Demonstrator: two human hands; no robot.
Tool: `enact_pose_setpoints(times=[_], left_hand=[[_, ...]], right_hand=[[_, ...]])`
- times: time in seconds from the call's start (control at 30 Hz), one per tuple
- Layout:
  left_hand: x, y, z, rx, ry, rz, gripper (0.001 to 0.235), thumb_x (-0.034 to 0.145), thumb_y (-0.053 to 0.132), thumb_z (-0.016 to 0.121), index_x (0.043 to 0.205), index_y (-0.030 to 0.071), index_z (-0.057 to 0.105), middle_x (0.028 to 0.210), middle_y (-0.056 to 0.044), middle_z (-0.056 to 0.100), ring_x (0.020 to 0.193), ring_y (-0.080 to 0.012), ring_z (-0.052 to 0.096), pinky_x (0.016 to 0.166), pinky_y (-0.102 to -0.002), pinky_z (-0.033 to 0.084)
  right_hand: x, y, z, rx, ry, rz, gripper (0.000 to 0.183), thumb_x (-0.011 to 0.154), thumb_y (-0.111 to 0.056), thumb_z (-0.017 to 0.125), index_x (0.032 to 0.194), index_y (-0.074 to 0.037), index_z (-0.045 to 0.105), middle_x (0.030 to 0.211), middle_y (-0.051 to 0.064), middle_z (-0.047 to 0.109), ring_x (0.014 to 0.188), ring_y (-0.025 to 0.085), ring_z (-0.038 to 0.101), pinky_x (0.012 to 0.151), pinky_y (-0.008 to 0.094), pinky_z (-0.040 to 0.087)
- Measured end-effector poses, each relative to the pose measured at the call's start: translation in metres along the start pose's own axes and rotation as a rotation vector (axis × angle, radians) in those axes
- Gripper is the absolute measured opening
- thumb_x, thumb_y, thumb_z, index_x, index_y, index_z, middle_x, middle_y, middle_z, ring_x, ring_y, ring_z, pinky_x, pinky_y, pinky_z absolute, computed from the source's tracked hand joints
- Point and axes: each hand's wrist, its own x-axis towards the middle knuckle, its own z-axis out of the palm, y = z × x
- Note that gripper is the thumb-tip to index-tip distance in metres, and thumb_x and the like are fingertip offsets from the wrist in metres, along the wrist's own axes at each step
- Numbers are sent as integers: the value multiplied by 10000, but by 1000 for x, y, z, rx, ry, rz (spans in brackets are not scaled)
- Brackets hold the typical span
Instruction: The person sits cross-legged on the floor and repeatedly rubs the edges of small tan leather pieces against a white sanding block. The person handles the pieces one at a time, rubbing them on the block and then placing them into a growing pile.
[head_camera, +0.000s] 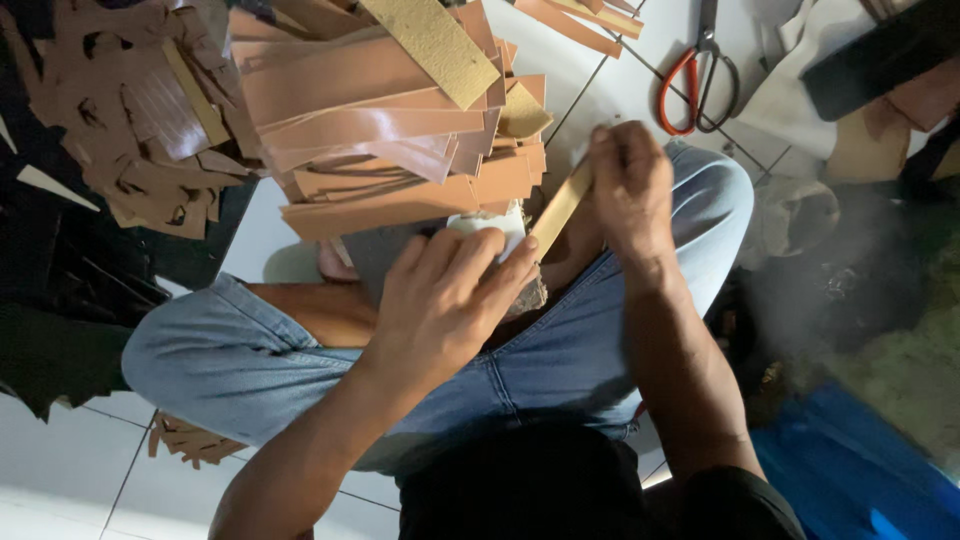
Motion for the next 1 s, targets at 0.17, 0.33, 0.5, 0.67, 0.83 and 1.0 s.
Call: enact_pose_setpoints(times=[0.17, 0.33, 0.5, 0.67, 0.83, 1.0], left_hand=[[5, 8, 3, -37, 9, -88, 347, 961, 301, 782, 1273, 159, 726, 1011, -10, 581, 891, -211, 588, 730, -393, 422], [0, 38, 10, -739, -60, -570, 326, 1008, 309, 670, 1277, 129, 705, 1061, -30, 730, 832, -126, 678, 754, -307, 535], [6, 37, 6, -1481, 41, -678, 332, 1077, 251, 572, 1363, 85, 569, 1188, -104, 727, 1061, -113, 735, 930, -257, 593], [-12, 15, -30, -110, 22, -138, 387, 976, 67, 651, 1359, 11, 660, 1321, -140, 611, 1179, -292, 626, 1031, -437, 521], [-11, 1, -22, 11, -9, -11, 404, 928, 175, 720, 1274, -19, 647, 1378, -148, 548, 1264, -326, 559, 1002, -490, 459], [-17, 1, -11, -28, -8, -53, 406, 902, 62, 682, 1302, 4, 647, 1365, -115, 552, 1264, -308, 550, 1005, -471, 461]], right_hand=[[-26, -31, -46, 168, 191, -111, 161, 1170, -152, 579, 1086, -15, 596, 885, 20, 551, 770, 85, 516, 691, 255, 468], [-97, -55, -60, 280, 276, -396, 155, 1022, -179, 564, 1158, -116, 604, 914, 7, 638, 638, 124, 599, 573, 289, 507], [-121, -52, -22, -190, -138, -1251, 290, 978, -271, 830, 1084, -112, 612, 1026, 53, 653, 969, 256, 679, 752, 367, 579], [-106, -69, -17, -156, -241, -947, 165, 955, -134, 723, 1063, -42, 639, 994, 104, 696, 848, 211, 663, 673, 339, 555], [-110, -128, -56, 10, -341, -659, 141, 938, -3, 596, 1076, 11, 572, 1044, 164, 668, 947, 301, 670, 779, 419, 563], [-120, -157, -68, -67, -411, -552, 158, 953, -13, 629, 1109, -4, 604, 1086, 150, 676, 989, 300, 680, 821, 408, 566]])
